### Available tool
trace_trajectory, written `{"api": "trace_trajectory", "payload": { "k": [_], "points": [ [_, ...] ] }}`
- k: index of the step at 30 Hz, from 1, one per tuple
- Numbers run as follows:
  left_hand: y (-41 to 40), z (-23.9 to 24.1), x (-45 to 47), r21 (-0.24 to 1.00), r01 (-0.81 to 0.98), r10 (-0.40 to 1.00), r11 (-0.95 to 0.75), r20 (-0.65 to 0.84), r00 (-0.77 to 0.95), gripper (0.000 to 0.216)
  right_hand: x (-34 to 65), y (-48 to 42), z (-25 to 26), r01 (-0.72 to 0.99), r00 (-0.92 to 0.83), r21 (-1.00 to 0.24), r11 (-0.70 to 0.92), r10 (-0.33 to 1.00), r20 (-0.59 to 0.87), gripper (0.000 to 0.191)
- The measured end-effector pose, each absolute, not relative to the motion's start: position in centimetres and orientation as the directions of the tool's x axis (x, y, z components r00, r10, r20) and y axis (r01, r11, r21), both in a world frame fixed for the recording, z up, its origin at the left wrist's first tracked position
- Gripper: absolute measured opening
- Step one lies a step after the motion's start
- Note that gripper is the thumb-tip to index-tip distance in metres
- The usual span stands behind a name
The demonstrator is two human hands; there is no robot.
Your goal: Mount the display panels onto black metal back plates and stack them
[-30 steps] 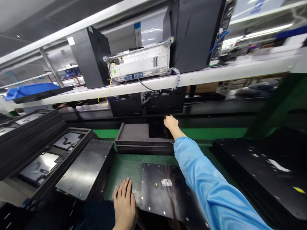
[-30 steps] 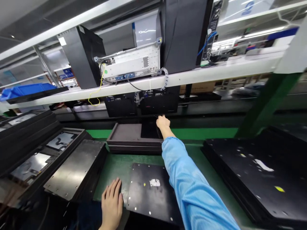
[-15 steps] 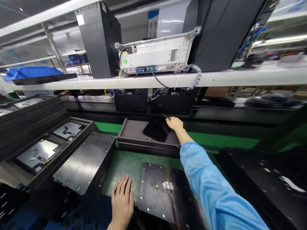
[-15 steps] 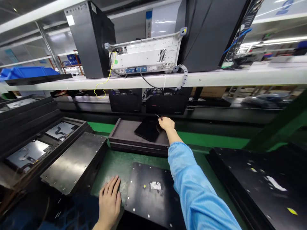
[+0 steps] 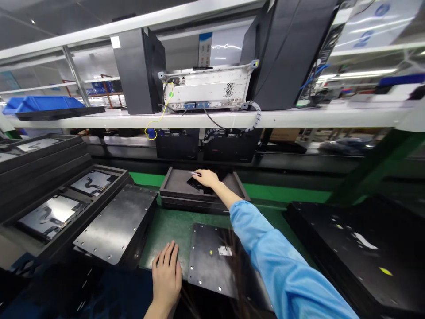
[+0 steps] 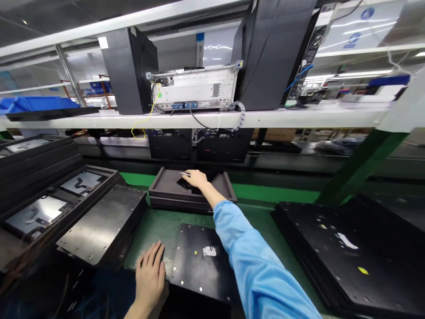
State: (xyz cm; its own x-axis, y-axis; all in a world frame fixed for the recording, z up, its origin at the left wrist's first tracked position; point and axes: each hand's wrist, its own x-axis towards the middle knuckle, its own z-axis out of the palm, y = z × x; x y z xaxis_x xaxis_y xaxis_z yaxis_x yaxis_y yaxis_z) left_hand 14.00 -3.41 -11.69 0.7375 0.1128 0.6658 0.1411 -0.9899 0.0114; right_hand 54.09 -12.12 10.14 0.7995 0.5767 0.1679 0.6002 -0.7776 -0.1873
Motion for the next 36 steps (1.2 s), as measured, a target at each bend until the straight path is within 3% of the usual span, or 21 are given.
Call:
{"api": "trace_trajectory", "payload": {
  "k": [3, 9, 13, 20, 27, 36],
  "points": [
    [-3.4, -11.5, 14.0, 0.01, 0.136, 0.108, -0.991, 0.669, 0.736, 0.056, 53.0, -8.8, 10.1, 0.68, 0.732, -0.159, -0.715, 0.676, 0.087, 0.062],
    [-3.9, -10.9, 14.4, 0.099, 0.128, 0.161, -0.987, 0.704, 0.692, 0.053, 53.6, -6.9, 11.7, 0.643, 0.766, -0.052, -0.764, 0.641, 0.039, 0.075],
    [-4.0, -11.2, 14.6, 0.133, 0.117, 0.177, -0.984, 0.732, 0.658, 0.053, 53.9, -8.6, 13.8, 0.668, 0.741, 0.012, -0.744, 0.667, 0.072, 0.06],
    [-3.2, -12.2, 14.4, 0.036, 0.114, 0.106, -0.993, 0.698, 0.708, 0.059, 53.4, -12.9, 18.6, 0.719, 0.682, 0.086, -0.689, 0.724, 0.103, 0.047],
    [-3.6, -11.9, 14.2, 0.055, 0.126, 0.128, -0.991, 0.691, 0.712, 0.058, 54.0, -16.3, 23.4, 0.668, 0.744, 0.05, -0.743, 0.668, 0.001, 0.024],
    [-3.4, -12.0, 14.3, 0.042, 0.127, 0.119, -0.991, 0.707, 0.697, 0.056, 55.7, -23.0, 25.8, 0.591, 0.793, -0.131, -0.796, 0.603, -0.087, 0.005]
  ]
}}
